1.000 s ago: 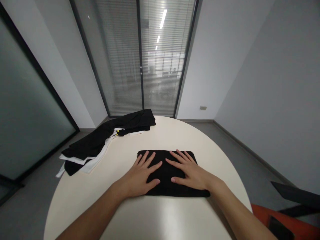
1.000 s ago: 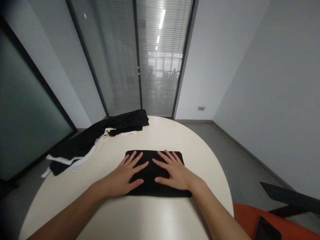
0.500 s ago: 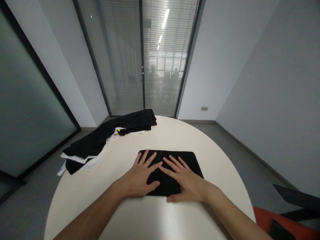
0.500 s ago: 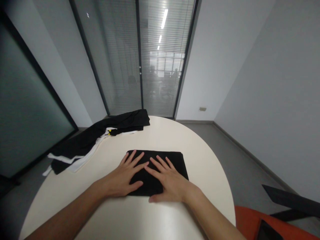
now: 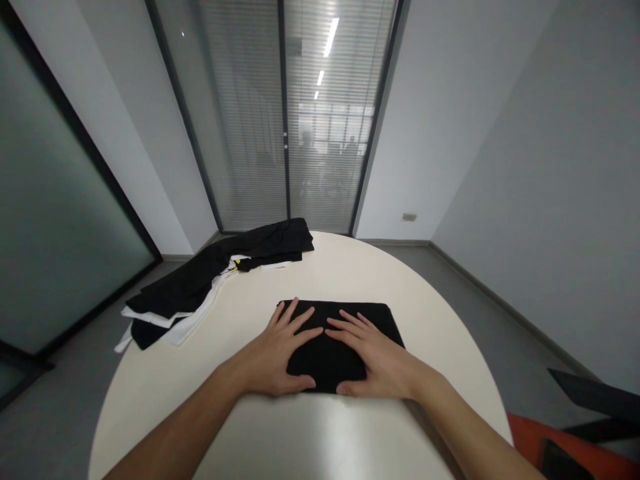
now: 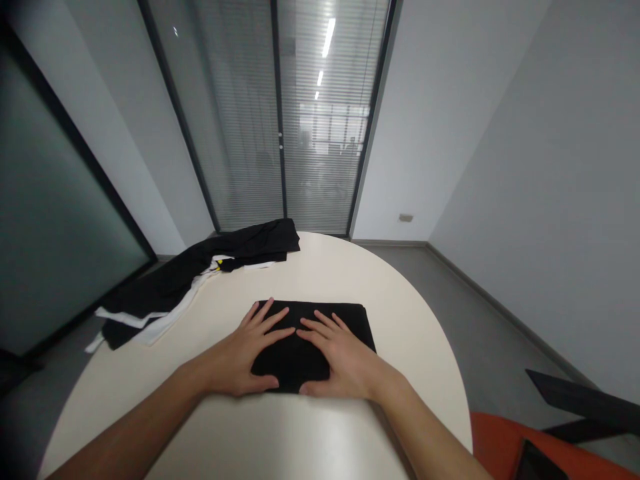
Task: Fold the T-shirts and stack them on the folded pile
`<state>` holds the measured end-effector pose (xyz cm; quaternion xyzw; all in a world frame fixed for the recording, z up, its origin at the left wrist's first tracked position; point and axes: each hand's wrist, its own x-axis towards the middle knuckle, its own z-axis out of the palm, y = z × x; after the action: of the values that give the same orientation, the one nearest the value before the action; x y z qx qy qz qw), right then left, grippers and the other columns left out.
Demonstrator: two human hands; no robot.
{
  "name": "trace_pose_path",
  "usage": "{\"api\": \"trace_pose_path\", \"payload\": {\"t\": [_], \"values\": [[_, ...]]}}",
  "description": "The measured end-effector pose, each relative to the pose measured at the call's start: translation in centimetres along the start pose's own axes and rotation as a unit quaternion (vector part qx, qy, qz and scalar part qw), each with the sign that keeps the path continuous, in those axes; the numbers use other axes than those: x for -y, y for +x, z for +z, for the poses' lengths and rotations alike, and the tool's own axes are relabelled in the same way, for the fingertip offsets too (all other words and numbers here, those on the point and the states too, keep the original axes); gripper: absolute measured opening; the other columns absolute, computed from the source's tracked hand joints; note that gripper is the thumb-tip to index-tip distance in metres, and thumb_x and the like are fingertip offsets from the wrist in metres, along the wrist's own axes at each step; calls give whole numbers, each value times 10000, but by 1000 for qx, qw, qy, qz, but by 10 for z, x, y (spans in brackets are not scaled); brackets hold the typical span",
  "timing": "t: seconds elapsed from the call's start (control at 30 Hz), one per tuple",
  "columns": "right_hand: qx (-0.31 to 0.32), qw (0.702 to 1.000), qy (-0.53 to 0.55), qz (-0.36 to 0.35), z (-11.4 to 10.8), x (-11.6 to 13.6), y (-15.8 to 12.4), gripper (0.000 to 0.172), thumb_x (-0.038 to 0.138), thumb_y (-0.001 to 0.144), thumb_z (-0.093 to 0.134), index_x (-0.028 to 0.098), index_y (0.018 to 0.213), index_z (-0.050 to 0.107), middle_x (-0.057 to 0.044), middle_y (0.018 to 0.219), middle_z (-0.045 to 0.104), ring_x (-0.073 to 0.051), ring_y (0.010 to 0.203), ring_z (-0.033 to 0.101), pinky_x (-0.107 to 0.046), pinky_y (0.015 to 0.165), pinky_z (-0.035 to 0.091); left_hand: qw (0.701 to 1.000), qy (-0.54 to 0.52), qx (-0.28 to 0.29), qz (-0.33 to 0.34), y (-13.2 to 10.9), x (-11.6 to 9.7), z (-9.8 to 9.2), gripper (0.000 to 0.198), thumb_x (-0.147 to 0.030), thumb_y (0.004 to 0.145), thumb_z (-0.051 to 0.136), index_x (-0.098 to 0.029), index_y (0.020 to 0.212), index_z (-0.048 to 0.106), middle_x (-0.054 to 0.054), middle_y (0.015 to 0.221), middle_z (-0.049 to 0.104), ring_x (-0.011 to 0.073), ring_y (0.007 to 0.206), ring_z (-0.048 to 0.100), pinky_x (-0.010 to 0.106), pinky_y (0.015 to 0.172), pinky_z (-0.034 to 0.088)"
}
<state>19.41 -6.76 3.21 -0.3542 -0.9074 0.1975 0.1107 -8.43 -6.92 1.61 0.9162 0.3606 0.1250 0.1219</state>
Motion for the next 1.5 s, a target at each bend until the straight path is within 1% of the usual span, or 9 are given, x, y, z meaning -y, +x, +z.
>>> {"api": "trace_pose_path", "payload": {"t": [0.23, 0.37, 0.5, 0.67, 0.8, 0.97, 1.17, 1.37, 1.5], "values": [[-83, 996, 2, -16, -5, 1, 1, 271, 300, 959, 554, 230, 1174, 704, -72, 1264, 701, -261, 1256, 602, -537, 1148, 378, 998, -34, -4, 46, -2, 1, -12, 736, -491, 763, 765, -251, 1417, 527, 101, 1544, 453, 378, 1472, 311, 658, 1192, 193], [-183, 983, 9, 23, -4, -1, 3, 257, 298, 1020, 460, 225, 1112, 688, -52, 1096, 753, -205, 1023, 706, -391, 964, 545, 995, -47, -91, 14, 1, 5, -5, 419, -283, 906, 617, -225, 1320, 590, 82, 1348, 651, 279, 1329, 539, 581, 1173, 323], [-263, 964, -31, -11, -4, -4, 0, 193, 248, 1002, 504, 238, 1144, 634, -46, 1087, 742, -192, 996, 698, -348, 889, 560, 982, -38, -184, -21, 5, 8, 0, 299, -142, 915, 525, -218, 1175, 652, 59, 1168, 737, 219, 1078, 693, 444, 1009, 528], [-296, 949, -69, -85, -7, -3, -3, 256, 76, 958, 417, 227, 1020, 613, -68, 1084, 700, -182, 972, 679, -314, 810, 563, 976, -36, -214, 12, 6, 8, -2, 427, -26, 859, 496, -220, 1233, 565, 59, 1252, 690, 194, 1118, 670, 375, 962, 552], [-293, 950, -83, -76, -8, -4, -2, 382, 16, 910, 377, 239, 1041, 659, -82, 1217, 642, -196, 1099, 647, -339, 899, 557, 965, 3, -242, 100, 5, 6, -8, 232, -25, 911, 459, -192, 1014, 582, 104, 1390, 586, 203, 1232, 594, 369, 973, 537], [-284, 956, -66, -39, -7, -11, -2, 378, 62, 940, 408, 259, 1141, 660, -87, 1251, 623, -208, 1139, 629, -379, 949, 555, 963, 100, -188, 163, 4, -1, -15, 169, -118, 949, 516, -194, 943, 667, 107, 1455, 523, 249, 1279, 552, 403, 1007, 518], [-263, 963, -64, -15, -8, -8, -1, 292, 183, 970, 493, 263, 1215, 632, -98, 1272, 619, -227, 1166, 619, -423, 1011, 538, 975, 125, -138, 122, 2, -3, -20, 222, -211, 902, 622, -208, 1112, 693, 105, 1499, 483, 295, 1316, 504, 466, 1031, 510], [-255, 965, -65, -19, -9, -6, -1, 328, 201, 961, 517, 240, 1274, 608, -117, 1296, 607, -233, 1179, 616, -420, 1004, 544, 979, 153, -109, 84, 2, -6, -24, 115, -215, 881, 619, -183, 911, 725, 84, 1491, 509, 337, 1348, 464, 498, 1001, 530], [-245, 964, -99, -36, -8, -6, -1, 280, 217, 960, 543, 264, 1205, 671, -113, 1313, 602, -257, 1197, 595, -465, 991, 531, 976, 153, -132, 81, 5, -8, -19, 148, -157, 882, 573, -176, 842, 715, 77, 1483, 524, 322, 1350, 472, 483, 1016, 527]]}}
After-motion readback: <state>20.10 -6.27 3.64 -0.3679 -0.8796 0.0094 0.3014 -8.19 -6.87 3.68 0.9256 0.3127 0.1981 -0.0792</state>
